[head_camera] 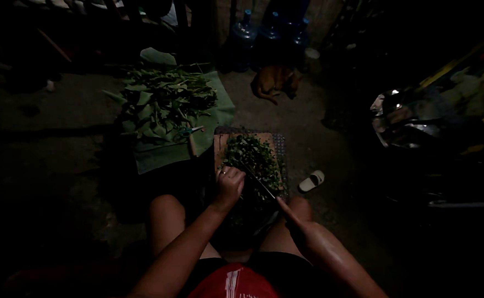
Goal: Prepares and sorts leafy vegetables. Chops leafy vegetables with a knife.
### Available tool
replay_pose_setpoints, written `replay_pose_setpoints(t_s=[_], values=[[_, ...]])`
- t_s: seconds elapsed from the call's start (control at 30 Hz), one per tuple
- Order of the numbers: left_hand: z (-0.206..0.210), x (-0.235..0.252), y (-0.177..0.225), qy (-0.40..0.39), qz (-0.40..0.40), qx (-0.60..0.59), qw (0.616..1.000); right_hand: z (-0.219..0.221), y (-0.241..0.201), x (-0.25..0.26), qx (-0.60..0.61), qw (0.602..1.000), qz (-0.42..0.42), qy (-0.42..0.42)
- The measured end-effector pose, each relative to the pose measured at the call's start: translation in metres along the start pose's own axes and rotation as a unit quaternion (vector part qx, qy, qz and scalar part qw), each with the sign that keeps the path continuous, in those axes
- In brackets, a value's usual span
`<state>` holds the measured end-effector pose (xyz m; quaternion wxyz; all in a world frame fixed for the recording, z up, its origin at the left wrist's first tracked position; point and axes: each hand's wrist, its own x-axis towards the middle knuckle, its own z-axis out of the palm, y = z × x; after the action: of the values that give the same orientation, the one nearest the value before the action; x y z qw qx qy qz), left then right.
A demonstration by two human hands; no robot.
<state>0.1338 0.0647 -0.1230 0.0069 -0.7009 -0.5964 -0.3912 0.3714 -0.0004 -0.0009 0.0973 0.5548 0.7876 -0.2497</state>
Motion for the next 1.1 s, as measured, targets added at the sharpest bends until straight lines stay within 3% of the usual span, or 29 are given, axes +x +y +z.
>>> replay_pose_setpoints(t_s=[0.27,0.4,0.53,0.67,0.8,1.0,1.1], values=[[-0.011,-0.011,-0.001,-0.070,-0.017,0.041,0.997,0.029,0.005,0.028,0.055,0.998,-0.021,0.012],[-0.004,-0.008,-0.005,-0.029,0.009,0.027,0.999,0.025,0.020,0.020,0.137,0.989,-0.051,0.021],[-0.001,0.009,0.000,-0.020,0.007,-0.012,1.000,0.004,0.018,0.002,0.111,0.989,-0.050,0.078],[0.007,0.013,0.004,-0.015,0.013,-0.001,1.000,-0.005,0.012,-0.005,0.064,0.997,-0.014,0.042],[0.009,0.008,0.001,-0.019,0.013,0.005,1.000,0.015,0.009,0.010,0.012,0.999,0.004,0.032],[-0.003,0.005,-0.003,-0.074,0.024,-0.006,0.997,0.033,0.016,0.029,0.068,0.996,-0.027,0.051],[-0.011,-0.002,0.003,-0.099,-0.001,-0.007,0.995,0.022,0.022,0.021,0.105,0.993,-0.039,0.037]])
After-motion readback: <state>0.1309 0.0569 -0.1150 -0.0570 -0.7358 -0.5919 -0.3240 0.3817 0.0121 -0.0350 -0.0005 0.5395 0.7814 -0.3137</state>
